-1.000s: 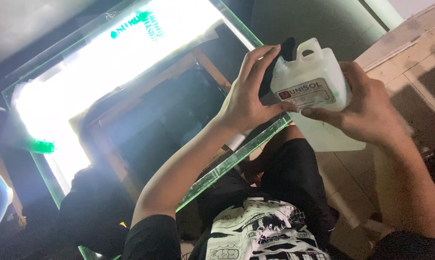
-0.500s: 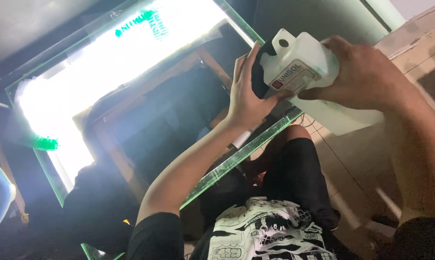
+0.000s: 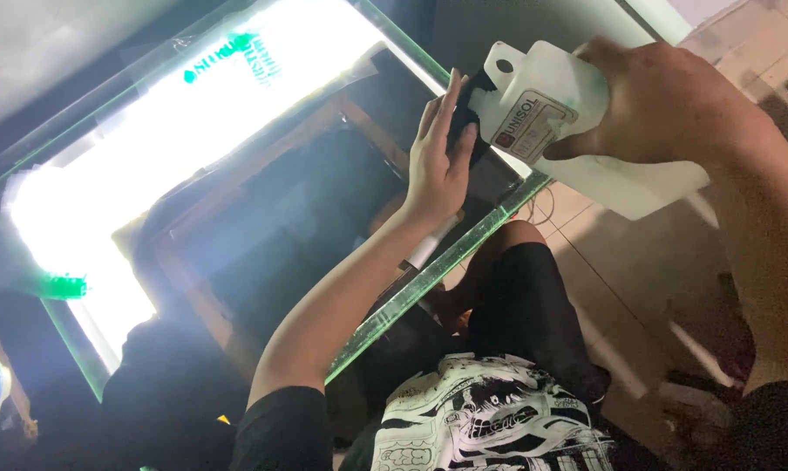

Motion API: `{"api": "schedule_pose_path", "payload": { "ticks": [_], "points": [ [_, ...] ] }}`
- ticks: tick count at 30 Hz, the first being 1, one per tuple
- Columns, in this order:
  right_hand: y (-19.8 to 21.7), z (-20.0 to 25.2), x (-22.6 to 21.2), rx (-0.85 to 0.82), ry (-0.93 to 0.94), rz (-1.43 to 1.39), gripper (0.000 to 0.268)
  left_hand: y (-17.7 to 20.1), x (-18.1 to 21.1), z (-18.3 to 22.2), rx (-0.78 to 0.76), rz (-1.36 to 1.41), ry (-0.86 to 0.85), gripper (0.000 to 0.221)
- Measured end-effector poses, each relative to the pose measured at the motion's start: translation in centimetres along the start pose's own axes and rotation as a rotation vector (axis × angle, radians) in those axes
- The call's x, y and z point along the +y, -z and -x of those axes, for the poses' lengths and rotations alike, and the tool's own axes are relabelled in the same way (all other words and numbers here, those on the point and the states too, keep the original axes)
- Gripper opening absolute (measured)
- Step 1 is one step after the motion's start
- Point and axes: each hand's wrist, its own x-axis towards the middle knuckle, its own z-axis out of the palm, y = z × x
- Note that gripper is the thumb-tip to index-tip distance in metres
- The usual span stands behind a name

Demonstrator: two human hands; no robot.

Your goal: Cleaning a screen printing frame using a cleaning solution and a cloth on a light table.

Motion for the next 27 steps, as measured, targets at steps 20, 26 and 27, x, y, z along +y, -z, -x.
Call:
{"api": "schedule_pose_path", "payload": {
  "ticks": [20, 26, 27],
  "points": [
    [-0.3, 0.0, 3.1, -0.015, -0.004, 0.244, 0.106, -2.2, 1.8, 0.9, -0.059, 0.078, -0.05, 0.068],
    [-0.2, -0.5, 2.5, -0.022, 0.002, 0.248, 0.107, -1.4, 1.8, 1.1, -0.041, 0.093, -0.025, 0.069],
    [-0.3, -0.6, 2.6, -0.004, 0.021, 0.236, 0.106, -1.2, 1.8, 1.1, -0.045, 0.093, -0.026, 0.068]
  ]
}}
